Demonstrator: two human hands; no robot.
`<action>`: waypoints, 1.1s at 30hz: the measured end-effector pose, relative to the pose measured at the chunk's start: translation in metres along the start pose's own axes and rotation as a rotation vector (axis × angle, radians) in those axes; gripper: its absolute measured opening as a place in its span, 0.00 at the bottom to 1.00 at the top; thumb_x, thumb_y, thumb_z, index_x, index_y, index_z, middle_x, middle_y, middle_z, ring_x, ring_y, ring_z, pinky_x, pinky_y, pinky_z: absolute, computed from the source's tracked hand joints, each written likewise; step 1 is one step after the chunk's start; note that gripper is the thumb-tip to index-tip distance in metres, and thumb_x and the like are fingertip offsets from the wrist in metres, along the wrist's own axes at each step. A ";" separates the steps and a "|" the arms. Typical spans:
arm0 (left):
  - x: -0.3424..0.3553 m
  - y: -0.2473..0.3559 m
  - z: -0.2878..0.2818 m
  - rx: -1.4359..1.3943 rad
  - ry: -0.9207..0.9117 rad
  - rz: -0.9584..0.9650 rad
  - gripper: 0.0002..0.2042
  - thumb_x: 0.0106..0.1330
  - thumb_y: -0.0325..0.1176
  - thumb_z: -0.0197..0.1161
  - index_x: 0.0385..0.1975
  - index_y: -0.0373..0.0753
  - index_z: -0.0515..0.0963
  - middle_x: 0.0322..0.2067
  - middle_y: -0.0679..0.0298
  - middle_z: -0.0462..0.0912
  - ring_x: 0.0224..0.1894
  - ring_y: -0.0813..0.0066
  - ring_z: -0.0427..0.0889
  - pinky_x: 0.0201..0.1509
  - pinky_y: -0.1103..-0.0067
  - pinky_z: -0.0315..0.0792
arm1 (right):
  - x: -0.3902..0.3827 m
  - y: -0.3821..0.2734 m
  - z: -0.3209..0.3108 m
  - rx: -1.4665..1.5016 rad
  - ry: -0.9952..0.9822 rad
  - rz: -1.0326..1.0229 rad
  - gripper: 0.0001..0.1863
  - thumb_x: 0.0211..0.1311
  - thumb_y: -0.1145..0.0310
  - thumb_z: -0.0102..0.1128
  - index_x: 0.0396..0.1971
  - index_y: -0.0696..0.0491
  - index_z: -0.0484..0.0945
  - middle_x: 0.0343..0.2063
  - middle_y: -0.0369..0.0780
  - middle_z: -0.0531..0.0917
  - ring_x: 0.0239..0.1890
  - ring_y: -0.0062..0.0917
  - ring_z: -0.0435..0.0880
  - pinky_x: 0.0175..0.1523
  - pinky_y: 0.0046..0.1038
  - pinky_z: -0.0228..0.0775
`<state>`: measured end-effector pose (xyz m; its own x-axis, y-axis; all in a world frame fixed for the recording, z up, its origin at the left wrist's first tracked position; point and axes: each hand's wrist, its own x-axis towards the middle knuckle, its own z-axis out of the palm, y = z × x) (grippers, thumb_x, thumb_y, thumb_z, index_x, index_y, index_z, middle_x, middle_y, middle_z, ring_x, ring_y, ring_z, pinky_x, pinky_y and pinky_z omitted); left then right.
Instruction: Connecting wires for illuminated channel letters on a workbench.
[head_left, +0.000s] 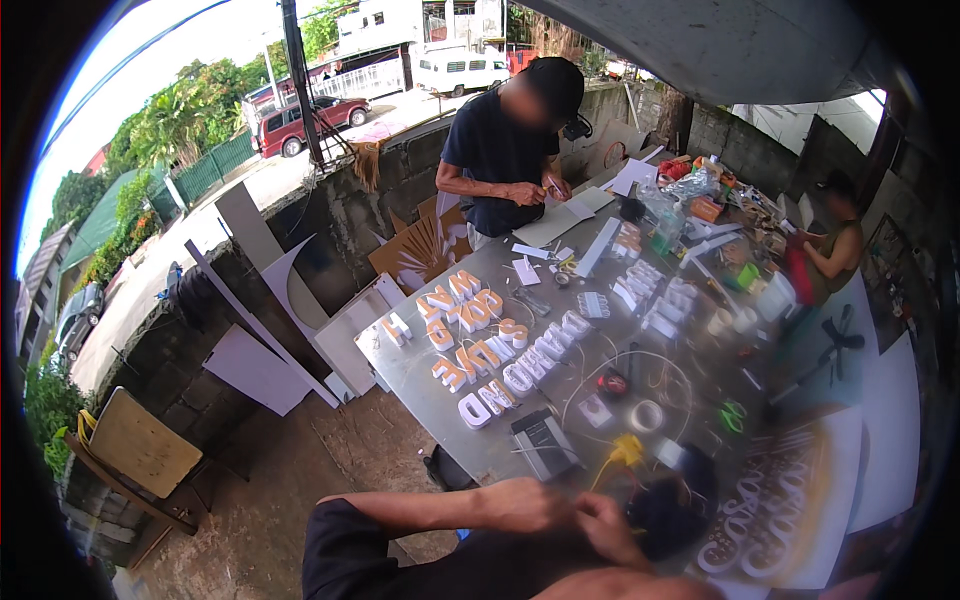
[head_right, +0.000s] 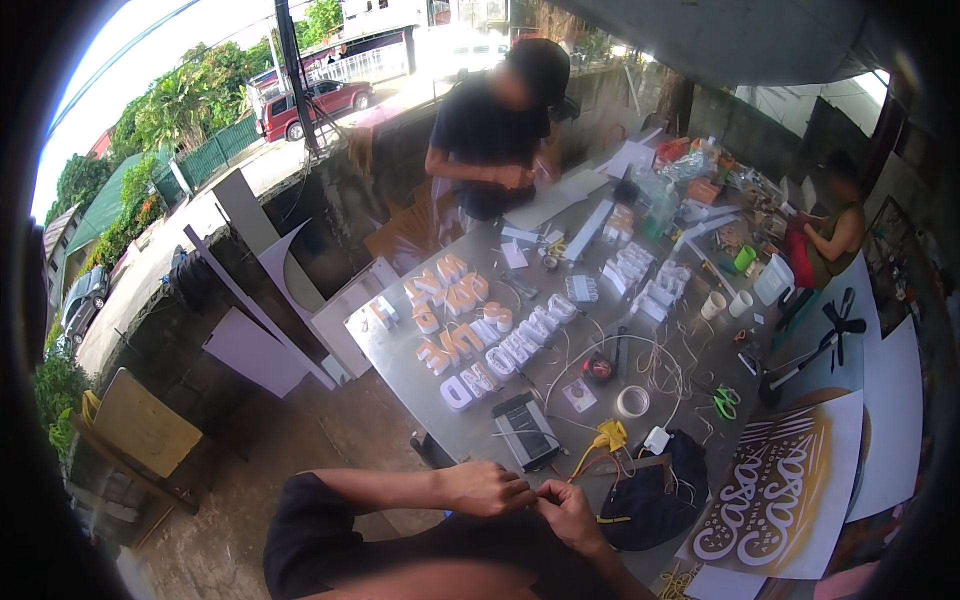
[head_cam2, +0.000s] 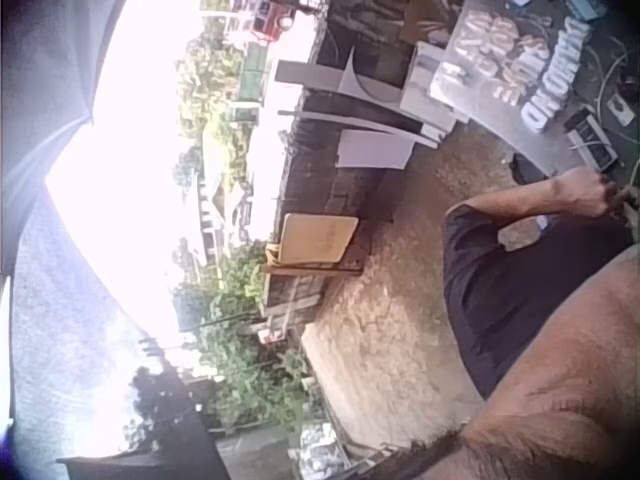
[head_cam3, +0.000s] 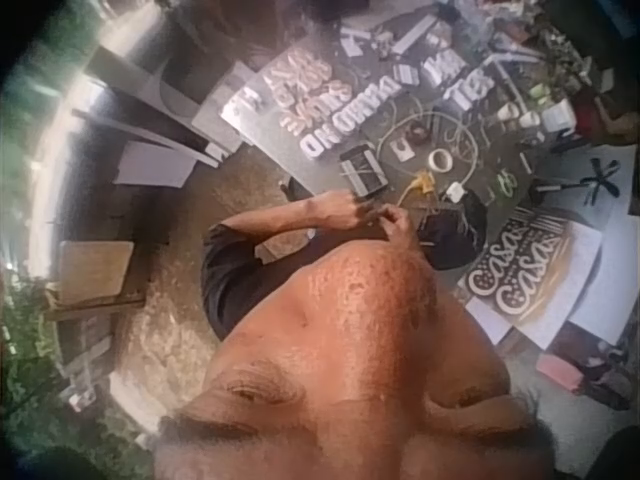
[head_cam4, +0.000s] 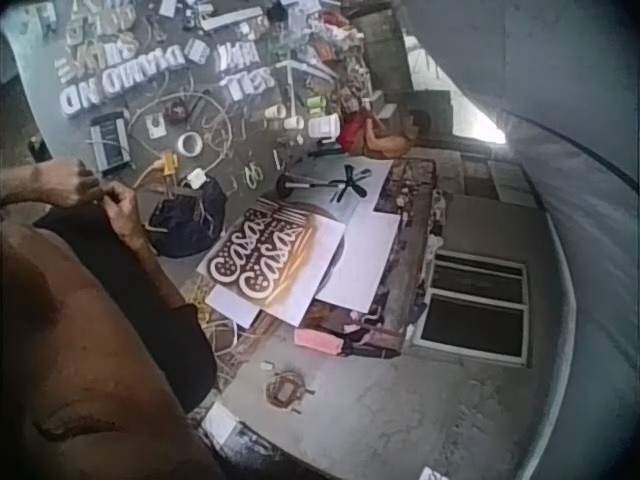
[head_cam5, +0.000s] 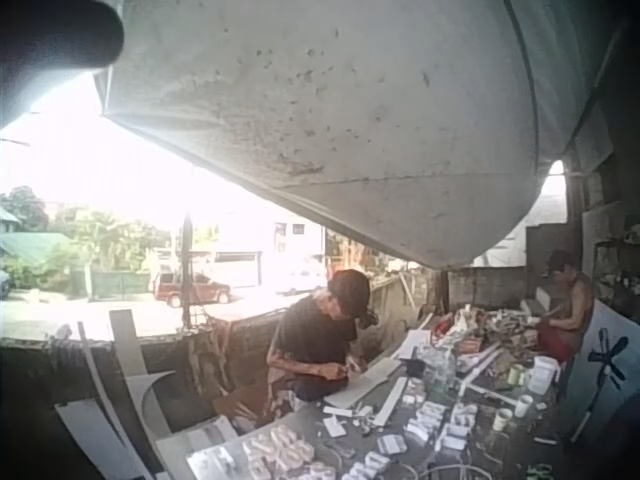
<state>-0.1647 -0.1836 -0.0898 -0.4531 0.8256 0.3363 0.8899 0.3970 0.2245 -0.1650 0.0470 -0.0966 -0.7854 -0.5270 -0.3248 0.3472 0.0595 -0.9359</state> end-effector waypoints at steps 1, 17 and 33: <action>0.001 0.000 0.000 -0.001 -0.014 0.016 0.13 0.59 0.31 0.60 0.40 0.30 0.77 0.27 0.59 0.77 0.28 0.66 0.83 0.30 0.73 0.78 | 0.000 -0.002 0.001 -0.026 -0.003 -0.023 0.03 0.66 0.77 0.64 0.31 0.56 0.81 0.25 0.28 0.79 0.28 0.08 0.73 0.32 0.15 0.64; 0.009 0.007 -0.001 -0.319 0.306 -0.139 0.15 0.58 0.26 0.66 0.45 0.31 0.79 0.29 0.58 0.80 0.28 0.58 0.84 0.30 0.68 0.78 | 0.000 -0.011 0.005 0.017 0.049 -0.055 0.02 0.63 0.80 0.60 0.31 0.57 0.80 0.27 0.30 0.81 0.33 0.09 0.76 0.39 0.16 0.67; 0.002 0.015 -0.001 -0.221 0.267 -0.321 0.13 0.57 0.30 0.68 0.38 0.35 0.74 0.28 0.57 0.78 0.30 0.56 0.83 0.32 0.66 0.78 | 0.011 -0.007 0.011 -0.376 0.143 -0.203 0.04 0.59 0.75 0.64 0.29 0.60 0.80 0.24 0.37 0.84 0.29 0.13 0.77 0.35 0.23 0.70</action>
<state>-0.1524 -0.1769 -0.0851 -0.7267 0.5319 0.4347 0.6835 0.4963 0.5352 -0.1702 0.0314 -0.0917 -0.8906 -0.4387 -0.1201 -0.0110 0.2849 -0.9585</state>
